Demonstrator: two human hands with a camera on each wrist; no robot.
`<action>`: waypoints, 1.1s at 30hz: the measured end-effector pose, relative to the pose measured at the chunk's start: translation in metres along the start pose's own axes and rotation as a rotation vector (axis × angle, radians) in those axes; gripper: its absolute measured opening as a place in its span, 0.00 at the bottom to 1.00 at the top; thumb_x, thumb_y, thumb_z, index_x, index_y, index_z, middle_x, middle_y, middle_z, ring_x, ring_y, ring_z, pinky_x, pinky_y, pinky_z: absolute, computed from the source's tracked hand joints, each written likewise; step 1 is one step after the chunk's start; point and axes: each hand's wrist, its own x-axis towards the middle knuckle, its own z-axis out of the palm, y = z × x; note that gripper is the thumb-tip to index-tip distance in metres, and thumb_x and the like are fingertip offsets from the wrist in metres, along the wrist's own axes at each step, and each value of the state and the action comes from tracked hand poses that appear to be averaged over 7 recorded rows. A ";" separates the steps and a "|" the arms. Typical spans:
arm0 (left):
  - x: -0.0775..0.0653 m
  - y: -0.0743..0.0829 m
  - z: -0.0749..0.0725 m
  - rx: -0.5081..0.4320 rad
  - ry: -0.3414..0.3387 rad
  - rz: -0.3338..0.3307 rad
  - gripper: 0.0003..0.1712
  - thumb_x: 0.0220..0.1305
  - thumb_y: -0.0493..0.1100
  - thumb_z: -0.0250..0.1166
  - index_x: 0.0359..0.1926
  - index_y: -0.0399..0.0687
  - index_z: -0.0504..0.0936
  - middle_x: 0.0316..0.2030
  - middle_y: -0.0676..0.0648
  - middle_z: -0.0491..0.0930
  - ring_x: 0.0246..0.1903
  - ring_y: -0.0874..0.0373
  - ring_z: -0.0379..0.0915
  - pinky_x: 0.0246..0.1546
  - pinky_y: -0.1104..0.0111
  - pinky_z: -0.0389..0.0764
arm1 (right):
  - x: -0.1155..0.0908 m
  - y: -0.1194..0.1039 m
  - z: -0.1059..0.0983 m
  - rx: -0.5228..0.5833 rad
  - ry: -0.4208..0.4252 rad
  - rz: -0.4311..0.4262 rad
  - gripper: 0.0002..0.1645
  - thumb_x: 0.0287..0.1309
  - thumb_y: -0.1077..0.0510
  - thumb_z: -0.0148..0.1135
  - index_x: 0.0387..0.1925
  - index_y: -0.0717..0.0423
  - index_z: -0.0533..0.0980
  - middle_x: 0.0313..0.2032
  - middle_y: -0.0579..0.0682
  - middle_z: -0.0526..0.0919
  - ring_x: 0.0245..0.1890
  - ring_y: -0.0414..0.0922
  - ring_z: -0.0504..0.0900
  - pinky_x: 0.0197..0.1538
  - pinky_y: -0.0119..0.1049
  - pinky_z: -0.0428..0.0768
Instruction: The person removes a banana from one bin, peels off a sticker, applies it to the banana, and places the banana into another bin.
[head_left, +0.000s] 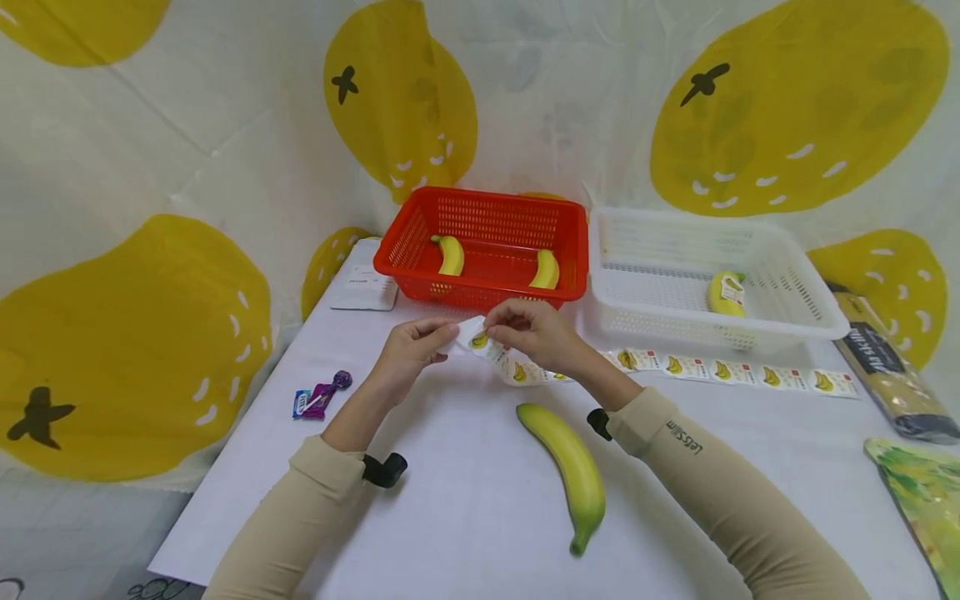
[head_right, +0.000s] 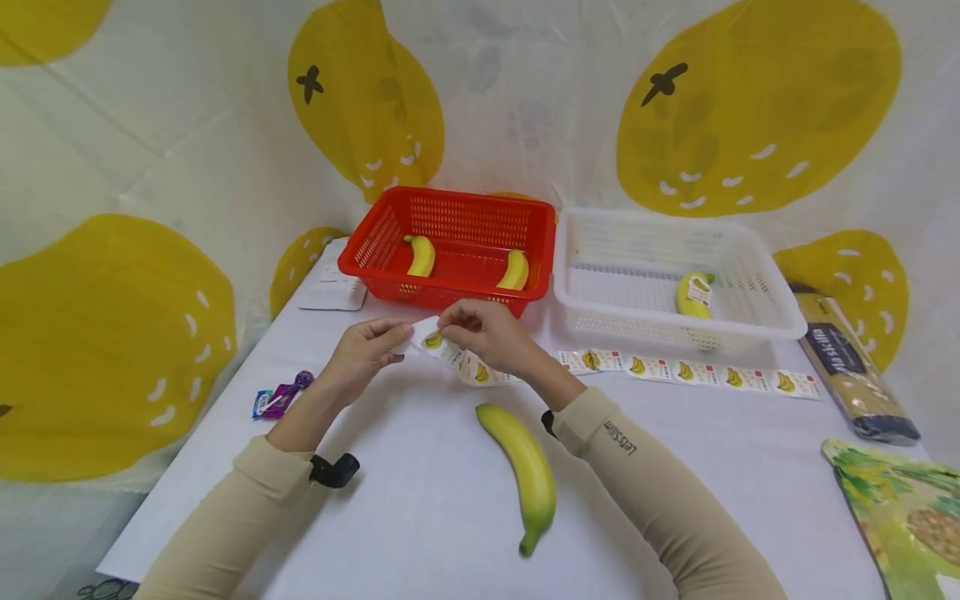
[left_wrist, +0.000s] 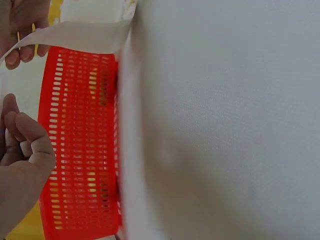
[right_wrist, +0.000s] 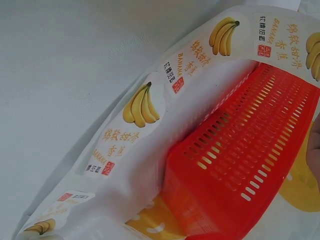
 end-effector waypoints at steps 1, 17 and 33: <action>0.000 0.001 -0.001 0.016 -0.006 0.002 0.22 0.73 0.50 0.63 0.61 0.42 0.83 0.51 0.44 0.86 0.44 0.56 0.77 0.49 0.68 0.85 | 0.000 0.001 0.000 0.001 0.000 -0.001 0.06 0.67 0.62 0.65 0.44 0.56 0.83 0.40 0.53 0.86 0.40 0.48 0.81 0.46 0.31 0.84; 0.035 0.042 -0.017 0.260 -0.309 0.027 0.20 0.72 0.50 0.64 0.60 0.48 0.83 0.56 0.48 0.84 0.60 0.54 0.70 0.63 0.52 0.71 | 0.001 -0.002 0.004 -0.013 -0.030 -0.031 0.07 0.67 0.61 0.65 0.45 0.55 0.83 0.41 0.50 0.87 0.43 0.46 0.82 0.54 0.37 0.83; 0.041 0.028 -0.015 0.211 -0.451 -0.012 0.08 0.75 0.42 0.60 0.46 0.44 0.81 0.35 0.51 0.74 0.41 0.55 0.65 0.37 0.71 0.68 | -0.002 0.002 0.005 -0.030 -0.020 -0.030 0.07 0.66 0.62 0.65 0.44 0.56 0.83 0.40 0.51 0.86 0.43 0.47 0.82 0.55 0.44 0.83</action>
